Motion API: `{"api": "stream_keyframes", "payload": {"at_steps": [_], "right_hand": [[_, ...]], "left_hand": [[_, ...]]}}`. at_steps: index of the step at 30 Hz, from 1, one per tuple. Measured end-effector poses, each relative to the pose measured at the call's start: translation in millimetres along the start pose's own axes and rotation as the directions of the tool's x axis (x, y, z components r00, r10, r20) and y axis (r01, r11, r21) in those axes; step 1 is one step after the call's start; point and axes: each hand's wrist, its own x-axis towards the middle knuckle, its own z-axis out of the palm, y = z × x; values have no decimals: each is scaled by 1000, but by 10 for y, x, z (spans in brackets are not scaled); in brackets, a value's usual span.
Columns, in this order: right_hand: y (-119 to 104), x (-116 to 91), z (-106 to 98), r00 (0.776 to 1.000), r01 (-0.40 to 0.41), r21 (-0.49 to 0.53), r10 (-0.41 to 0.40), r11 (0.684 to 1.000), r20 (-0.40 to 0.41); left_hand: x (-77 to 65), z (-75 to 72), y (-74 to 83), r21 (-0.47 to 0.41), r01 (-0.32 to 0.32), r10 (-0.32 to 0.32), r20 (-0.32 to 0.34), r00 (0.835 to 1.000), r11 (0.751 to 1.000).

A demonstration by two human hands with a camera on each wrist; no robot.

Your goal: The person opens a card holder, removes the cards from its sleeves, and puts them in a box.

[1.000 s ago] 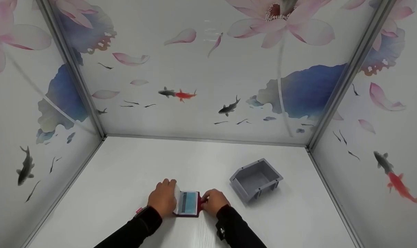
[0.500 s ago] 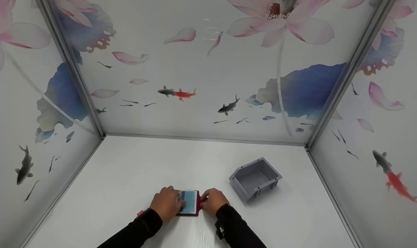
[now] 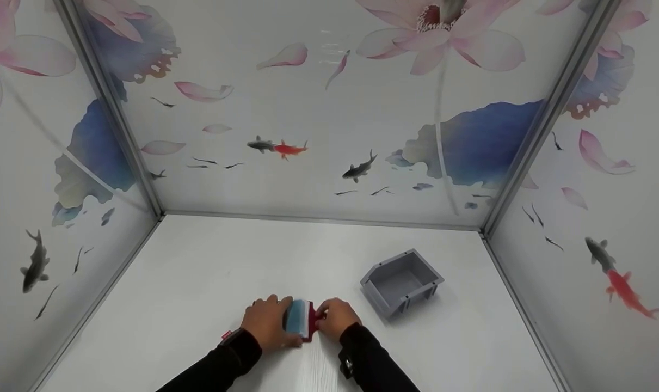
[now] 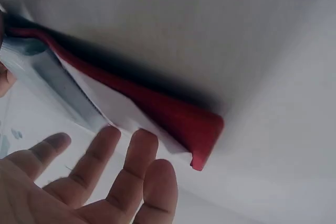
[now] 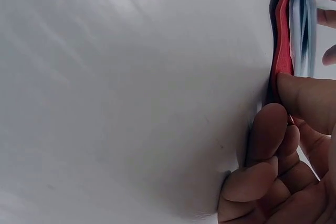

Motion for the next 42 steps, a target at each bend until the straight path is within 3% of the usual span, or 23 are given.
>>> {"api": "stream_keyframes", "payload": {"at_steps": [9, 16, 28, 35, 42], "right_hand": [[-15, 0, -23, 1000, -16, -10, 16, 1000, -2], [-35, -5, -19, 1000, -25, -1, 25, 1000, 15], [-15, 6, 1, 1000, -10, 2, 10, 1000, 22], [5, -3, 9, 1000, -20, -3, 20, 1000, 21], [21, 21, 10, 999, -32, -8, 32, 999, 12]], "left_hand": [[-1, -175, -106, -74, -118, 121, 26, 992, 990], [-20, -191, -212, -164, -119, 125, 27, 992, 979], [-93, -275, -308, -155, -171, 185, 84, 979, 973], [-117, -254, -444, -209, -134, 149, 58, 987, 969], [-227, -217, -551, -159, -165, 153, -83, 985, 973]]}}
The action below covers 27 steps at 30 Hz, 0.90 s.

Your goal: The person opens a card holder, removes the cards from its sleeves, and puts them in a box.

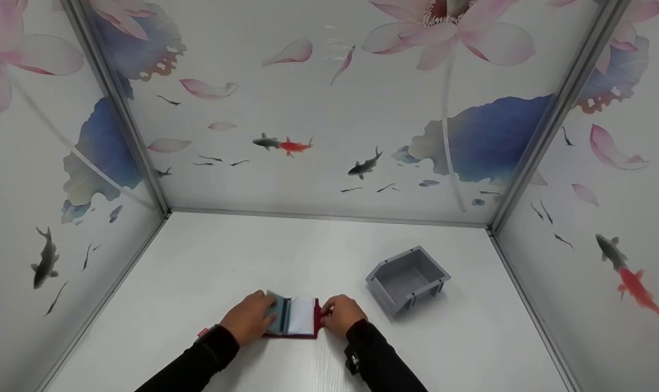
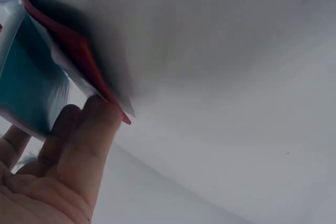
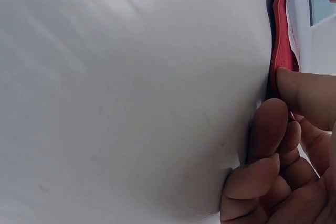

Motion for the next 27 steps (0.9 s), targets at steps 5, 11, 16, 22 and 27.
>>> {"api": "stream_keyframes", "payload": {"at_steps": [5, 11, 16, 22, 27], "right_hand": [[26, 25, 16, 1000, -9, -1, 9, 1000, -3], [69, 41, 33, 999, -11, 2, 11, 1000, -33], [74, 54, 12, 998, -46, -4, 46, 999, -52], [-14, 14, -15, 986, -86, -129, 66, 988, -151], [-209, -18, 84, 978, -4, -187, -35, 982, -205]], "left_hand": [[-13, 20, -38, 40, 29, -27, -34, 999, 999], [12, -13, -36, 37, 20, -22, 53, 998, 999], [16, -70, -34, 35, -40, 35, 124, 992, 999], [53, -111, -58, 26, -86, 80, 181, 980, 996], [69, -78, -74, 48, -78, 69, 159, 985, 996]]}}
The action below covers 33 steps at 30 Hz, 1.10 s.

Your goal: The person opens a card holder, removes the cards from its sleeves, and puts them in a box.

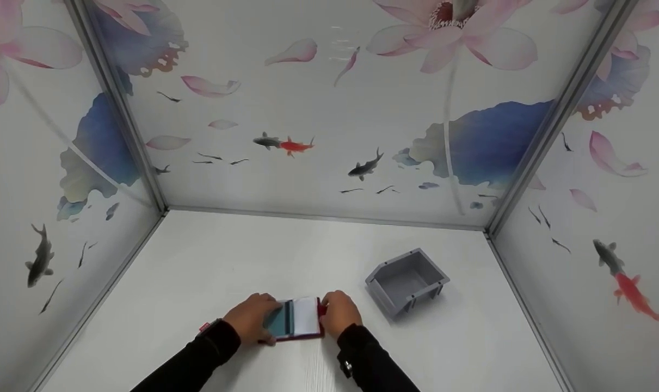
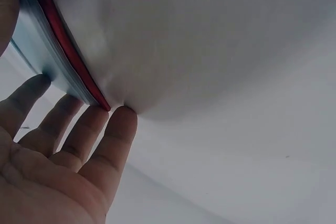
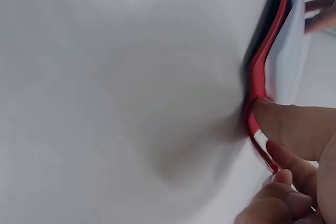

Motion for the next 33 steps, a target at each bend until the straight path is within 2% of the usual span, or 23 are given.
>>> {"api": "stream_keyframes", "payload": {"at_steps": [4, 8, 11, 13, 16, 19, 22, 27, 33], "right_hand": [[-189, -44, 13, 994, 87, -56, -90, 995, -56], [-343, -48, -8, 977, 165, -134, -180, 977, -113], [-432, -35, -19, 973, 205, -84, -212, 975, -86], [-477, -30, -1, 977, 211, -4, -211, 978, -17], [-524, -32, 52, 976, 178, 109, -189, 978, 104], [-529, -30, 115, 965, 168, 171, -197, 971, 172], [-488, -5, 169, 962, 153, 208, -194, 966, 194], [-396, 58, 207, 970, 55, 238, -108, 970, 217], [-341, 122, 167, 951, -40, 326, -64, 944, 301]], "left_hand": [[42, 105, -15, 15, 6, -5, -34, 999, 1000], [89, 164, -31, 8, 4, -3, -55, 998, 1000], [108, 159, -31, -10, 18, -19, -51, 999, 1000], [102, 135, -25, -24, 25, -26, -44, 999, 999], [82, 110, -20, -37, 29, -30, -36, 999, 999], [77, 111, -20, -26, 32, -33, -31, 999, 999], [101, 133, -28, -25, 40, -41, -28, 999, 999], [101, 131, -6, -34, 64, -63, 6, 998, 997], [100, 117, 40, -22, 67, -67, 8, 998, 998]]}}
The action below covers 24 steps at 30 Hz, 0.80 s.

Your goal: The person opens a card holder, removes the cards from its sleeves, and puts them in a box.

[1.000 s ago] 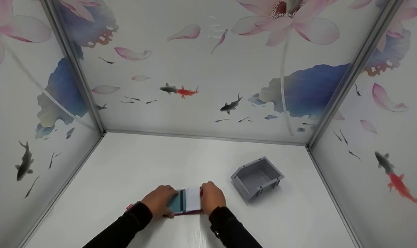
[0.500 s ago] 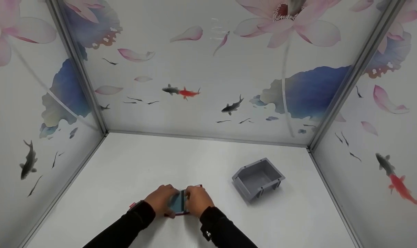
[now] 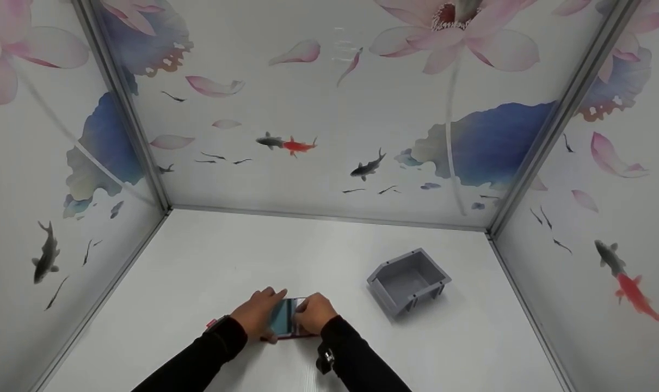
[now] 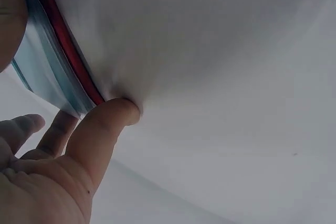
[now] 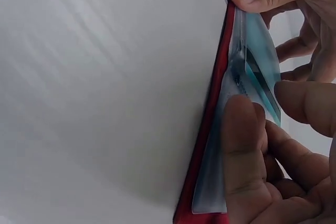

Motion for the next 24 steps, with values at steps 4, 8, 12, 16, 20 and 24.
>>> {"api": "stream_keyframes", "payload": {"at_steps": [4, 8, 12, 16, 20, 24], "right_hand": [[-20, 31, 17, 998, -66, 87, 66, 994, 0], [-38, 54, 47, 991, -127, 154, 130, 980, -12], [-89, 39, 62, 990, -136, 184, 141, 974, -20], [-134, 38, 53, 990, -137, 170, 142, 976, -19], [-155, 34, 37, 991, -124, 147, 129, 981, -24], [-141, 49, 46, 992, -123, 146, 127, 982, -20]], "left_hand": [[0, 51, -38, -10, -14, 14, -22, 1000, 1000], [5, 76, -58, -23, -28, 27, -41, 999, 999], [-3, 89, -65, -24, -47, 45, -55, 997, 999], [-15, 112, -83, -32, -59, 57, -68, 996, 998], [-26, 95, -80, -34, -60, 58, -63, 996, 998], [-31, 74, -83, -31, -55, 53, -58, 997, 998]]}}
